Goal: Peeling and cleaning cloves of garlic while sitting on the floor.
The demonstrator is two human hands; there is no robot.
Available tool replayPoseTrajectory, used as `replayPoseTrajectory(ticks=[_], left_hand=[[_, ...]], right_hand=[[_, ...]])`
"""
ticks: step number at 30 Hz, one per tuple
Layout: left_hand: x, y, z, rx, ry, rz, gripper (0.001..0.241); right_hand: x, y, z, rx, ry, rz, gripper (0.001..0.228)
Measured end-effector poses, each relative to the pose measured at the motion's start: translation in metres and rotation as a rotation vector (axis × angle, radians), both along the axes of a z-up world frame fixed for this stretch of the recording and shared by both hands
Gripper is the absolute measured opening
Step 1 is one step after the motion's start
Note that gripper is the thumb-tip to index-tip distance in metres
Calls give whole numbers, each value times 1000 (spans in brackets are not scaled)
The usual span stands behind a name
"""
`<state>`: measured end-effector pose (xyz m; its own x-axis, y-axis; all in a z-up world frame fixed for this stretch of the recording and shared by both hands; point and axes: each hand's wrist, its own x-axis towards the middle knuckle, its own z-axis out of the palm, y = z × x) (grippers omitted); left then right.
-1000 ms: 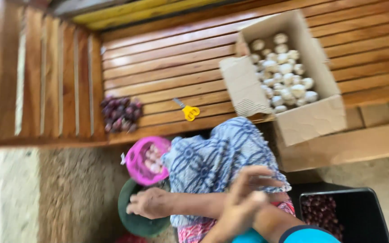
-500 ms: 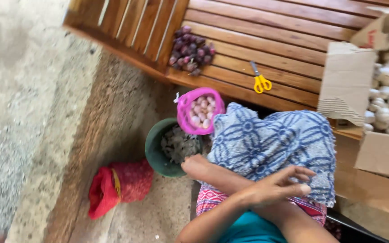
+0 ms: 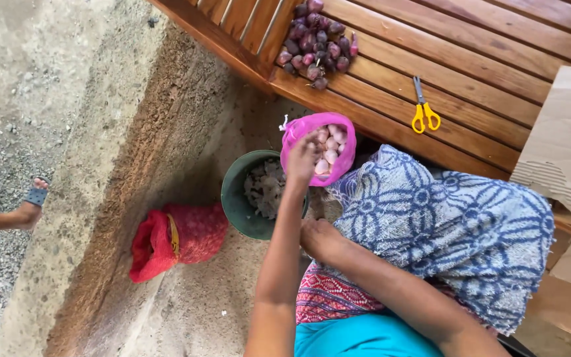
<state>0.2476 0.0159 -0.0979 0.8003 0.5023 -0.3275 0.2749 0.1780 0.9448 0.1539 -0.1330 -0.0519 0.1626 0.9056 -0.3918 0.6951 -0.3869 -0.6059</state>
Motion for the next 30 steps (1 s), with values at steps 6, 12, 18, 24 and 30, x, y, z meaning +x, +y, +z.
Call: replayPoseTrajectory(ticks=[6,12,18,24,30], left_hand=[[18,-16,-93,204,451,-93,40],[21,-17,-114,354,586,13,43],[23,-3,-188,663,721,-296,33],[40,-11,-103,637,610,-327,33],[18,-5,-57,617,522,-316,43]], right_hand=[[6,-3,-10,-111,-125,32,26],[16,-4,-7,-151,-67,-3,25],[19,-4,-11,-82,-33,-73,24],[19,-8,-14,-64,-40,-87,19],[7,-3,-10,-65,-187,-6,16]])
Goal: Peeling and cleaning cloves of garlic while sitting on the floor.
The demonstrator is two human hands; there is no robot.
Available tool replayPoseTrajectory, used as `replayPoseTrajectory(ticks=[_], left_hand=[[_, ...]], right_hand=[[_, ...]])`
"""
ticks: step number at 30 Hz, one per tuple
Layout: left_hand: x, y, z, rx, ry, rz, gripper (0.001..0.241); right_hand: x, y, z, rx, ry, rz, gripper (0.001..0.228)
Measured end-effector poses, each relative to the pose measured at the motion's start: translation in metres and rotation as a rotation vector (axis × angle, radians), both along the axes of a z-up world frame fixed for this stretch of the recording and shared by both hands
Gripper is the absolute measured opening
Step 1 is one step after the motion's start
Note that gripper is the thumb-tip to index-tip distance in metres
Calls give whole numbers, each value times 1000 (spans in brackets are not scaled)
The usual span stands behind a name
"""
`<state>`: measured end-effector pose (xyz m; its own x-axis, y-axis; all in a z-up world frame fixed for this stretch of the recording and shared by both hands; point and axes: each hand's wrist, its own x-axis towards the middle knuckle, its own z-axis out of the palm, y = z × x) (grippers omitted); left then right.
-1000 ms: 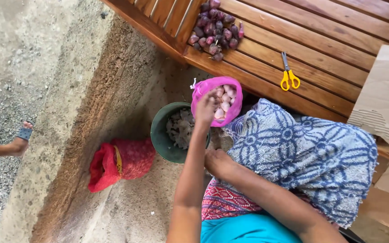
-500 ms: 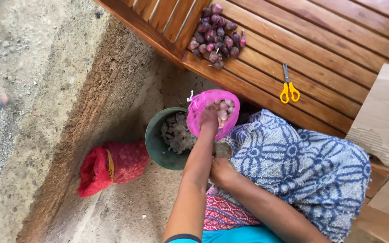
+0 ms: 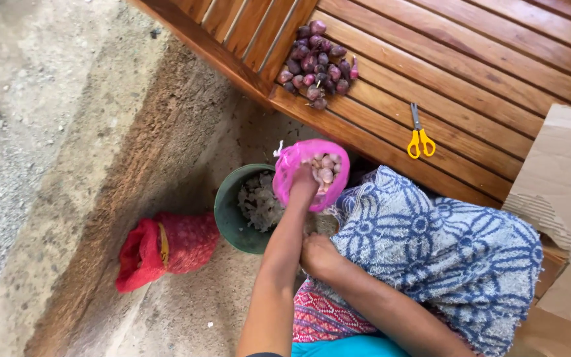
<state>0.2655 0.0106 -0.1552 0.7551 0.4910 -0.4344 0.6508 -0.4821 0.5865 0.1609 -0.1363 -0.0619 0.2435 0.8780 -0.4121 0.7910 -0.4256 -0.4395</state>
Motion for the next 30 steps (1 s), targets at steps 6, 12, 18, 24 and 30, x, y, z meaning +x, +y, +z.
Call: replayPoseTrajectory(ticks=[6,12,18,24,30], left_hand=[[-29,-4,81,-496,-523,128,50],[-102,4,166,-811,-546,266,54],[-186,6,187,-748,-565,398,52],[-226,-16,172,-1196,-908,895,37],[-243,-36,137,-1311,-997,985,34]], right_hand=[[5,16,34,-38,196,-144,20],[13,29,77,27,77,-177,32],[-4,29,82,24,132,-117,21],[-6,30,113,108,191,-282,21],[7,21,107,401,683,-589,22]])
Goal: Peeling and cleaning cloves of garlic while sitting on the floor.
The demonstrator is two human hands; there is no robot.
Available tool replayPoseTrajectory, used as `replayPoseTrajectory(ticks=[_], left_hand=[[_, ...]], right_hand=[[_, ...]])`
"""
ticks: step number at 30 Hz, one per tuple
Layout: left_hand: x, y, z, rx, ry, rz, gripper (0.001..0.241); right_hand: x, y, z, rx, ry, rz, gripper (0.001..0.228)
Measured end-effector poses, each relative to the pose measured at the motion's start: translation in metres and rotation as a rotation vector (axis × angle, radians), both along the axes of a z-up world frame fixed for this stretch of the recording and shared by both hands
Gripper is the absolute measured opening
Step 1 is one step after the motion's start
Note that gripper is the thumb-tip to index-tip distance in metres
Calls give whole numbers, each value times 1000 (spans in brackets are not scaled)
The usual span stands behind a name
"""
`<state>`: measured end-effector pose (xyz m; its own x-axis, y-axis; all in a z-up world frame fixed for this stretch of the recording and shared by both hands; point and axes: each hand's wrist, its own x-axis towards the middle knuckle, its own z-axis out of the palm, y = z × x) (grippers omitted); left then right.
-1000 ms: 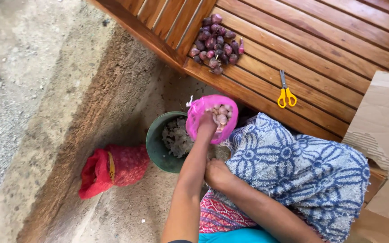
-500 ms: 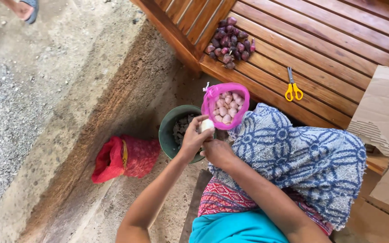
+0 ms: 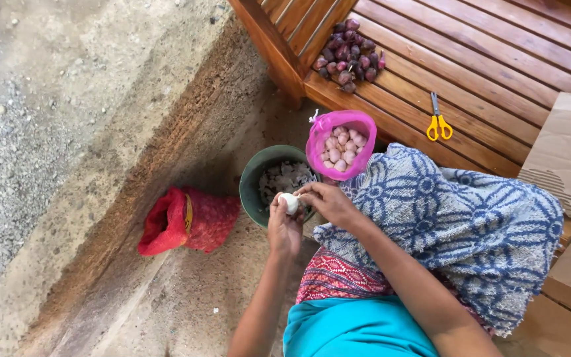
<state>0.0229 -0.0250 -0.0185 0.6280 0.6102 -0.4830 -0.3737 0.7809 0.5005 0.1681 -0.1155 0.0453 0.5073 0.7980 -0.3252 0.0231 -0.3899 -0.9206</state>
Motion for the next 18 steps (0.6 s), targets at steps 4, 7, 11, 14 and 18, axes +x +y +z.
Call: replayPoseTrajectory(ticks=[4,7,11,14,18], left_hand=[[14,-13,19,-4,-105,31,41],[23,-18,32,30,-199,25,46],[24,-21,46,64,-126,31,45],[25,-18,44,107,-74,10,43],[26,-15,43,149,-15,-76,38]], right_hand=[[3,-4,0,183,156,90,30],[5,-8,1,256,1,35,26],[3,-7,2,237,272,-83,21],[3,-2,-3,279,193,-125,15],[8,0,7,241,-132,-117,8]])
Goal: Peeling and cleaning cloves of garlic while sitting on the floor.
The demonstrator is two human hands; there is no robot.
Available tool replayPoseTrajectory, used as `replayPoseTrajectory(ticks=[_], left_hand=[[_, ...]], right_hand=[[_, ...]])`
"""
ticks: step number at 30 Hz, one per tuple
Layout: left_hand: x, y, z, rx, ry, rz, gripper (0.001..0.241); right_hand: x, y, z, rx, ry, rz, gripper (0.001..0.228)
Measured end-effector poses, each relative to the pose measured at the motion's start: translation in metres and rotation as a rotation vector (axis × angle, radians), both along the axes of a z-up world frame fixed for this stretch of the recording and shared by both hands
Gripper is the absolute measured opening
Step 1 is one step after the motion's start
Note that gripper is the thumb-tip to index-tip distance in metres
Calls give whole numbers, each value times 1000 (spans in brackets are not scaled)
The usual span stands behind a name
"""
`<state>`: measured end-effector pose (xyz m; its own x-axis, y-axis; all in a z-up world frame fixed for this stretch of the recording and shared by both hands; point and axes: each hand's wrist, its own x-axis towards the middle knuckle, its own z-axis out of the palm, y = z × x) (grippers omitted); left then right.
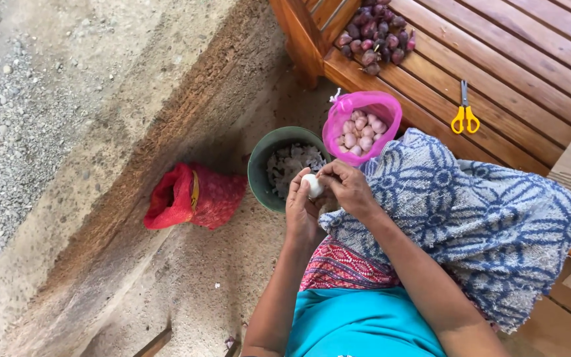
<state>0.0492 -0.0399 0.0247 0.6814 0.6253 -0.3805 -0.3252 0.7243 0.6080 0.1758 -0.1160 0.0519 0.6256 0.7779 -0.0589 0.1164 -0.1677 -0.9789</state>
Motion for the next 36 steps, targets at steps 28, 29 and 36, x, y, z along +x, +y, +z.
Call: replayPoseTrajectory(ticks=[28,29,36], left_hand=[[51,-60,-17,-32,100,-12,24],[53,-60,-16,-43,92,-26,25],[42,-66,-34,13,-12,-140,23]], right_hand=[[251,-151,-198,-351,-466,-879,24],[249,-150,-195,-414,-470,-847,28],[252,-138,-161,-782,-423,-690,34]])
